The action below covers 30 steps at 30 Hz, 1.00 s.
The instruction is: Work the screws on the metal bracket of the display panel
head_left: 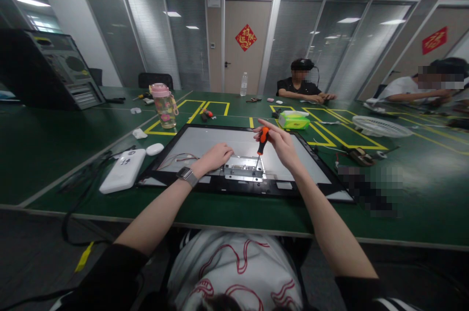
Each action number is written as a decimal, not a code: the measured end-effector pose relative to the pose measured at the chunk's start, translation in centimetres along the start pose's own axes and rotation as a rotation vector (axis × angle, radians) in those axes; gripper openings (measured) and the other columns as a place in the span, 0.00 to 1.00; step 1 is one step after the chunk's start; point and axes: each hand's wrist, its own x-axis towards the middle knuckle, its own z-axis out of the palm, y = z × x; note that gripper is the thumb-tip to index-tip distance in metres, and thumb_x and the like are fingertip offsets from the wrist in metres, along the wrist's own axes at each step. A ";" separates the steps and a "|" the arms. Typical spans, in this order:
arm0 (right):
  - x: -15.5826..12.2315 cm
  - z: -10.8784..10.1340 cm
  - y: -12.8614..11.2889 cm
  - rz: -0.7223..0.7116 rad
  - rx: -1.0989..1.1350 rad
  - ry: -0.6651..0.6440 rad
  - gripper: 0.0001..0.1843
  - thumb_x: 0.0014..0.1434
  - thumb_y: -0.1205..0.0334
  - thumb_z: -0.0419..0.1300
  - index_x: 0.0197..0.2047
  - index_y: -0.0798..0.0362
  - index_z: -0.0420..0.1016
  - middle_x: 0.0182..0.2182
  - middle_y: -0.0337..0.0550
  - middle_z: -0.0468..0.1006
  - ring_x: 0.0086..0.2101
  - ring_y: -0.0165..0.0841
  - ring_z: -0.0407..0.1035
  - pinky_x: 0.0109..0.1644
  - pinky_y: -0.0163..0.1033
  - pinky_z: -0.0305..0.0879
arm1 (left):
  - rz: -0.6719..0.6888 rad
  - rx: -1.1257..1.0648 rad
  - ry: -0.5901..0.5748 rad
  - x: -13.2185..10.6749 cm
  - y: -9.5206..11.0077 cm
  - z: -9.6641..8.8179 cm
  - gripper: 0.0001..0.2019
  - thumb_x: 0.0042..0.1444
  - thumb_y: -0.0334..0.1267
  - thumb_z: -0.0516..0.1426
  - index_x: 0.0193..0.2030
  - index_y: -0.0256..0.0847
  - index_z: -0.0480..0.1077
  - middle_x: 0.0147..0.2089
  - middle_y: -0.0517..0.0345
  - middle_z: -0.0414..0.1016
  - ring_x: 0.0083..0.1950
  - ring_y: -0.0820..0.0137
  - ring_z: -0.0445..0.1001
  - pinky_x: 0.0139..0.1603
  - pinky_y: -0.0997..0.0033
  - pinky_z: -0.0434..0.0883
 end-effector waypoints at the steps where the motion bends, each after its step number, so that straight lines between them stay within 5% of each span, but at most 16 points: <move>1: 0.0 0.0 0.0 0.007 -0.011 0.008 0.20 0.63 0.56 0.51 0.55 0.51 0.71 0.36 0.43 0.76 0.37 0.35 0.71 0.48 0.47 0.67 | 0.002 0.002 0.000 0.0 0.0 0.0 0.18 0.65 0.38 0.44 0.43 0.38 0.74 0.41 0.50 0.72 0.43 0.65 0.70 0.48 0.67 0.66; 6: -0.1 0.1 -0.1 -0.079 -0.235 0.124 0.11 0.55 0.55 0.63 0.39 0.50 0.78 0.32 0.40 0.73 0.34 0.33 0.67 0.41 0.41 0.65 | 0.005 0.016 -0.005 0.2 0.0 0.1 0.17 0.65 0.37 0.44 0.43 0.37 0.74 0.41 0.50 0.72 0.43 0.65 0.70 0.48 0.68 0.66; 9: -0.1 0.1 -0.4 -0.141 -0.307 0.157 0.09 0.56 0.54 0.62 0.33 0.50 0.78 0.30 0.40 0.71 0.33 0.33 0.65 0.40 0.40 0.63 | -0.002 0.024 -0.008 0.2 0.0 0.1 0.17 0.65 0.37 0.44 0.43 0.37 0.74 0.40 0.50 0.72 0.44 0.65 0.70 0.48 0.67 0.66; 18: 0.1 -0.1 -0.1 -0.010 -0.050 0.076 0.14 0.61 0.52 0.56 0.47 0.47 0.75 0.32 0.40 0.73 0.34 0.33 0.68 0.43 0.41 0.63 | -0.001 0.017 -0.008 0.1 -0.2 0.3 0.18 0.65 0.37 0.44 0.44 0.38 0.74 0.40 0.51 0.72 0.44 0.66 0.70 0.48 0.67 0.66; 21: 0.2 0.1 0.5 0.034 0.119 0.055 0.14 0.61 0.51 0.55 0.43 0.49 0.75 0.33 0.41 0.74 0.35 0.34 0.69 0.43 0.41 0.64 | 0.002 0.018 -0.005 0.1 -0.2 0.3 0.18 0.65 0.37 0.43 0.43 0.37 0.74 0.41 0.51 0.72 0.44 0.66 0.70 0.48 0.68 0.66; 30: 0.0 0.0 0.3 0.086 0.130 0.070 0.09 0.55 0.55 0.64 0.38 0.48 0.76 0.23 0.34 0.70 0.28 0.29 0.65 0.39 0.36 0.62 | 0.001 -0.012 0.011 0.0 -0.1 0.2 0.18 0.65 0.38 0.44 0.44 0.37 0.74 0.41 0.51 0.72 0.44 0.65 0.70 0.48 0.67 0.66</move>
